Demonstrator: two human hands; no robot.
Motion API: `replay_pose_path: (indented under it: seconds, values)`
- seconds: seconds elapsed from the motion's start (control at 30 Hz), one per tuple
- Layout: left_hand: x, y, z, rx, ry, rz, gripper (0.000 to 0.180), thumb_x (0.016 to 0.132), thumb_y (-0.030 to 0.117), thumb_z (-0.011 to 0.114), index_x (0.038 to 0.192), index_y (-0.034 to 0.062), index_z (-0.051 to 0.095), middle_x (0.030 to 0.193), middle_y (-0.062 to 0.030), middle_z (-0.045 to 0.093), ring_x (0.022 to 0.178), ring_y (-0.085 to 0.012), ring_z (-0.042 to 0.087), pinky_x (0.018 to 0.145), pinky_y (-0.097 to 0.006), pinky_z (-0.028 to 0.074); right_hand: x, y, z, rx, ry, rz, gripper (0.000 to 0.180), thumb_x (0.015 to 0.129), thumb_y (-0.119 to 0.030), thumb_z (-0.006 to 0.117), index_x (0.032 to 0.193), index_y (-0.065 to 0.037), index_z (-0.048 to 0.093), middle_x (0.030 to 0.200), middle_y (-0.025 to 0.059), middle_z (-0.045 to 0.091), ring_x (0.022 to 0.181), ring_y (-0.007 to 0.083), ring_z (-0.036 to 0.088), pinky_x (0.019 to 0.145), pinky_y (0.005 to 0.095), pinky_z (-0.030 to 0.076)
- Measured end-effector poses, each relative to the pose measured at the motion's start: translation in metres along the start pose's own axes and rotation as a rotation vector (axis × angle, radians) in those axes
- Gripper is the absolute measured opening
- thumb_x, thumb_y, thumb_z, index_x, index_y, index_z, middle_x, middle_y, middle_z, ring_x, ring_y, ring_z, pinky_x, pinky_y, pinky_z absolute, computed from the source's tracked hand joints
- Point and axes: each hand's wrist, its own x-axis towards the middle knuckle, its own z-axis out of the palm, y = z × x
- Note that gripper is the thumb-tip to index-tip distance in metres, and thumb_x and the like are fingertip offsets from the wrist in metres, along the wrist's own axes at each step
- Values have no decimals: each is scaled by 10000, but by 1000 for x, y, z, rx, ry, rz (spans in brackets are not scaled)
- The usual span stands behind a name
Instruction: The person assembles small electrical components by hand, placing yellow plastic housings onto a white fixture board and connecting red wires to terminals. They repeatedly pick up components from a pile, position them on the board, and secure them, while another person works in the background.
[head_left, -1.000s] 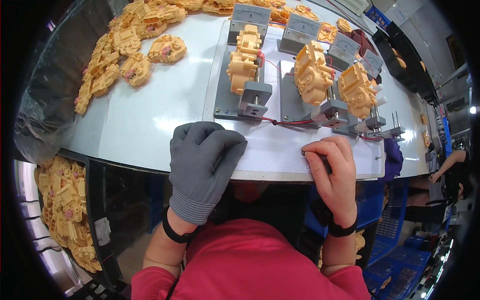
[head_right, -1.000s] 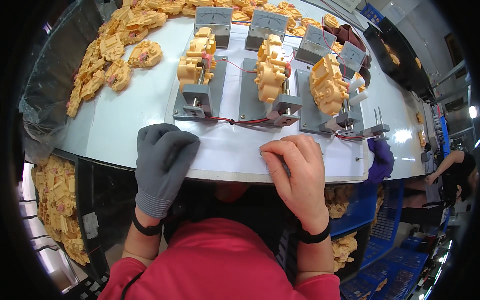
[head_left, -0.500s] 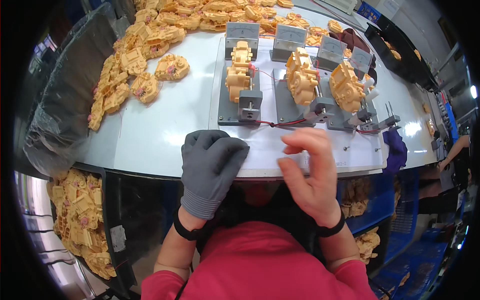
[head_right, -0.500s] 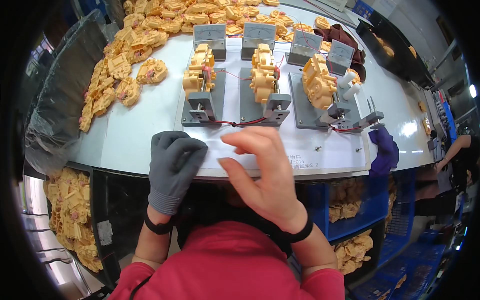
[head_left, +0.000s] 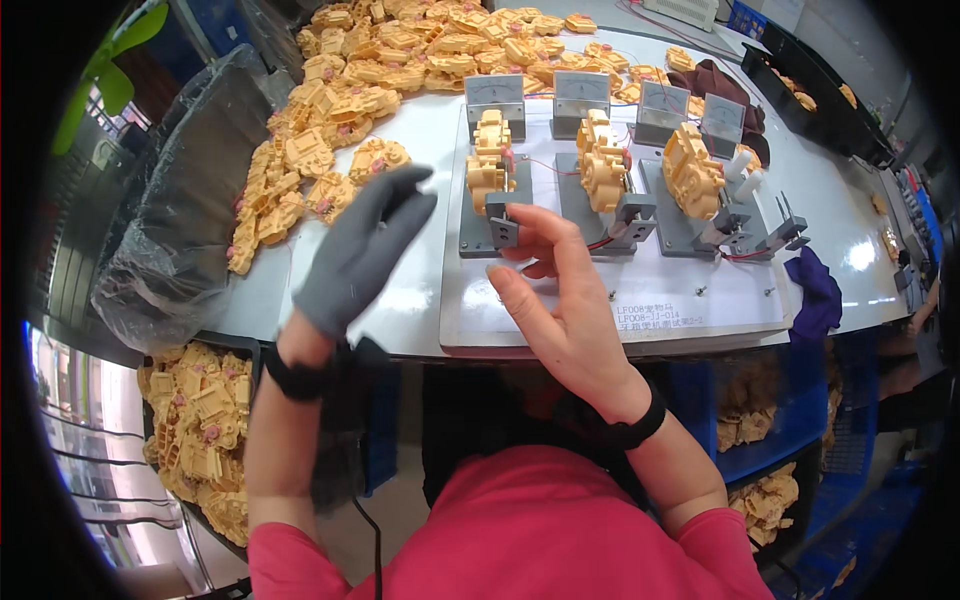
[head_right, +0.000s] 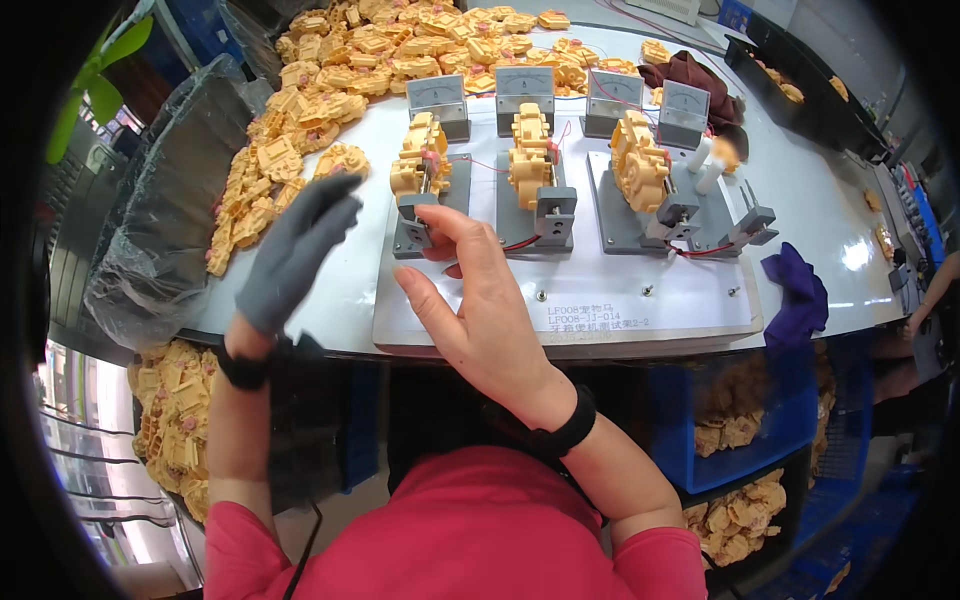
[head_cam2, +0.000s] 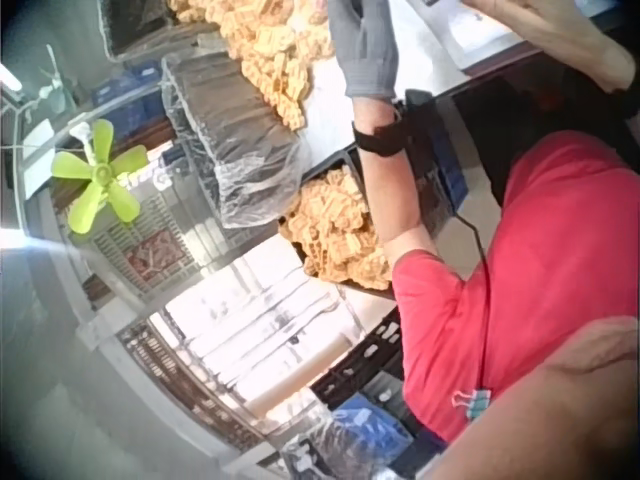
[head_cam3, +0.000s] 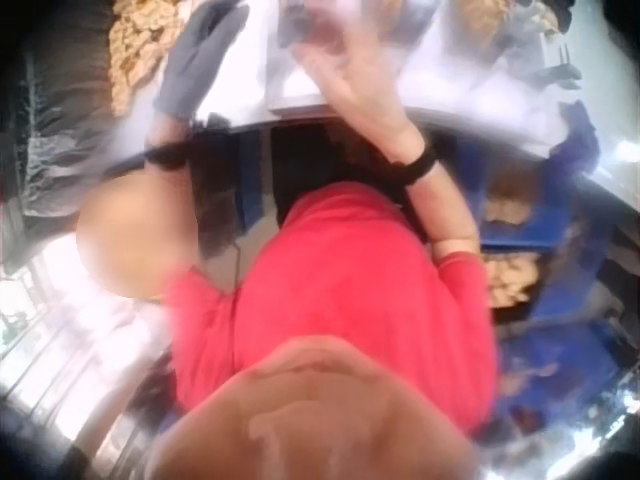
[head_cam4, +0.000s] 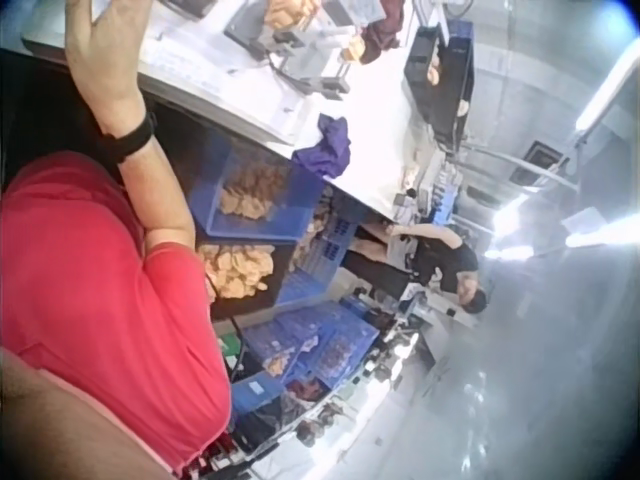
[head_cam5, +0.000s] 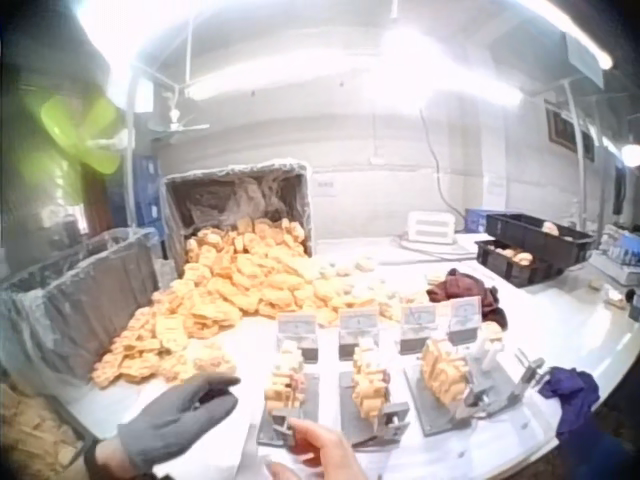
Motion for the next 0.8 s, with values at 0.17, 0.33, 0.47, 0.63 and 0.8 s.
replay_pose_path:
  seconds: [0.17,0.33,0.47,0.63,0.8]
  values:
    - [70,35,6,-57,-96,-241,667,924,460,684,1442,83,495,1208,-95,626,1076,-169,601,906,-338,523,5,3,2,15,-29,-76,451,909,-182,738,1296,-33,558,1098,118,608,959,226,620,843,337,503]
    - [97,42,19,347,-262,-13,759,815,382,755,1437,52,474,1228,-208,653,1055,-294,659,889,-385,541,3,-4,-7,30,-115,-44,400,856,-127,768,1210,-26,613,1035,96,631,891,207,634,800,321,512]
    - [100,53,13,407,-55,128,805,780,374,722,1440,2,452,1164,-267,662,1069,-356,669,943,-371,530,-4,1,-6,29,-91,19,432,815,-67,777,1213,-32,614,1022,83,622,888,186,619,814,321,498]
    - [93,51,-117,-211,127,-72,578,929,332,683,1377,21,492,1166,-171,648,1055,-226,671,871,-338,580,-8,-3,-11,-44,-68,-26,458,807,-54,772,1231,-33,602,1043,81,607,878,180,604,828,314,489]
    - [5,-72,-348,917,624,112,489,961,180,636,1405,42,484,1331,-108,606,1232,-241,587,1081,-353,474,-3,-6,-4,0,-147,-49,469,828,-99,781,1251,-34,587,1065,102,609,897,210,614,796,328,506]
